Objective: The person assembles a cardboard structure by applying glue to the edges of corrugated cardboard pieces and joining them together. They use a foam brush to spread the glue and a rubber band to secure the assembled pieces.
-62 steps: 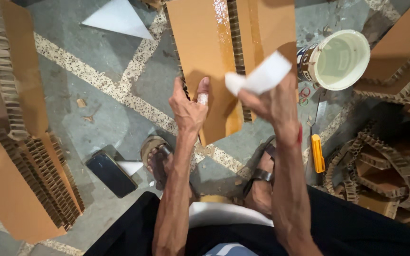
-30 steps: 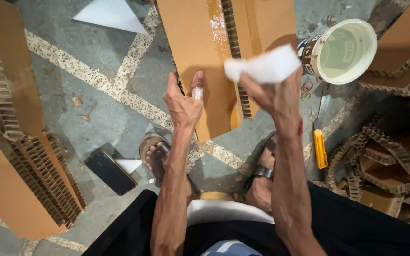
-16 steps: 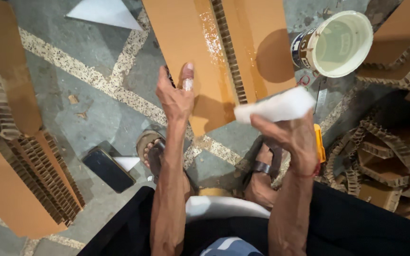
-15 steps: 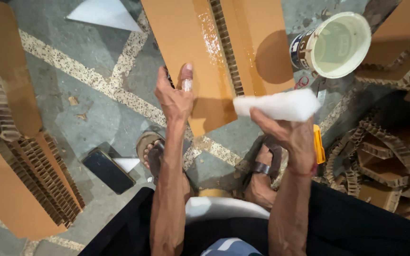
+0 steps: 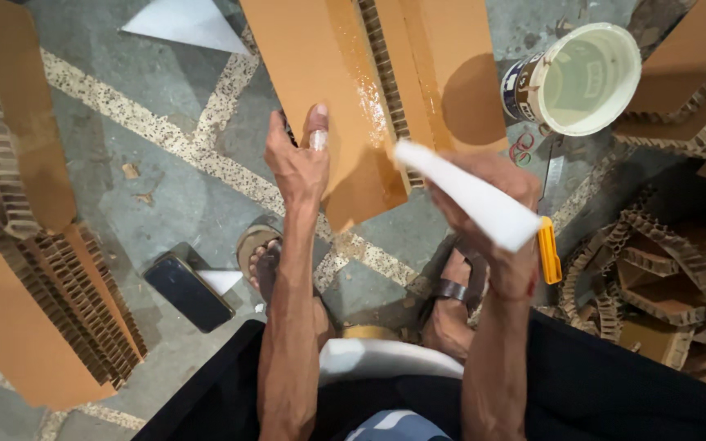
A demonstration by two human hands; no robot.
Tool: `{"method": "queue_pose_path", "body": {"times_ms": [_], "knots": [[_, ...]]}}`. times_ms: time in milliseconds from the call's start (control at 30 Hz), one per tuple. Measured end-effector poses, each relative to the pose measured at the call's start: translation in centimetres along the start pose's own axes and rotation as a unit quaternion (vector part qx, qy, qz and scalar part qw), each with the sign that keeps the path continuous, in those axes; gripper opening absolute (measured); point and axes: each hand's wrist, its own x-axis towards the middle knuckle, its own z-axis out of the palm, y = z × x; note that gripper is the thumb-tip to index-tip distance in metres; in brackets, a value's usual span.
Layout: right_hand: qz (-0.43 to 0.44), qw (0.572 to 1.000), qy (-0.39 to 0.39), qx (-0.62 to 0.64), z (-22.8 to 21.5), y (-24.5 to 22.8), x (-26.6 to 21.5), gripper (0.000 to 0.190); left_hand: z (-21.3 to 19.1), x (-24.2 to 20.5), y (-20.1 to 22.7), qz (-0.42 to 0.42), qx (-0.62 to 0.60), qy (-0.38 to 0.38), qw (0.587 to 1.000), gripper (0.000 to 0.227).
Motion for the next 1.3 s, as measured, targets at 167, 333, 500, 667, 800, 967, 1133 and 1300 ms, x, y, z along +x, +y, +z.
{"method": "queue_pose_path", "body": {"times_ms": [167,333,500,667,800,967,1133,1300], "knots": [[0.059,0.991,-0.073,0.094,0.4,-1.1,1.7,0.034,0.0,0.8,0.3,-0.084,0.006,-0.030,0.996,0.054],[0.033,0.975,-0.161,0.150,-2.1,-1.1,-0.1,0.030,-0.6,0.3,-0.4,-0.029,0.012,-0.005,0.999,0.053],[0.056,0.966,-0.127,0.219,-2.6,-0.6,1.1,0.034,0.3,0.7,-0.4,-0.040,0.026,-0.007,0.999,0.060],[0.008,0.975,-0.126,0.184,-0.9,-1.0,3.1,0.031,0.5,0.8,-0.2,-0.031,0.002,-0.007,0.999,0.048],[-0.014,0.984,-0.149,0.091,-2.5,-1.6,1.1,0.032,-0.1,0.5,-0.2,-0.031,0.003,0.004,1.000,0.045],[0.092,0.960,-0.203,0.167,-3.5,0.0,0.1,0.031,0.4,0.9,0.3,-0.049,-0.014,-0.009,0.999,0.048],[0.022,0.996,-0.082,0.022,-2.7,0.4,-0.2,0.058,0.5,1.0,0.0,-0.054,-0.006,-0.020,0.998,0.052],[0.148,0.975,-0.129,0.104,-1.6,-0.2,-0.6,0.037,0.4,0.7,-0.4,-0.025,-0.003,-0.011,1.000,0.051]]}}
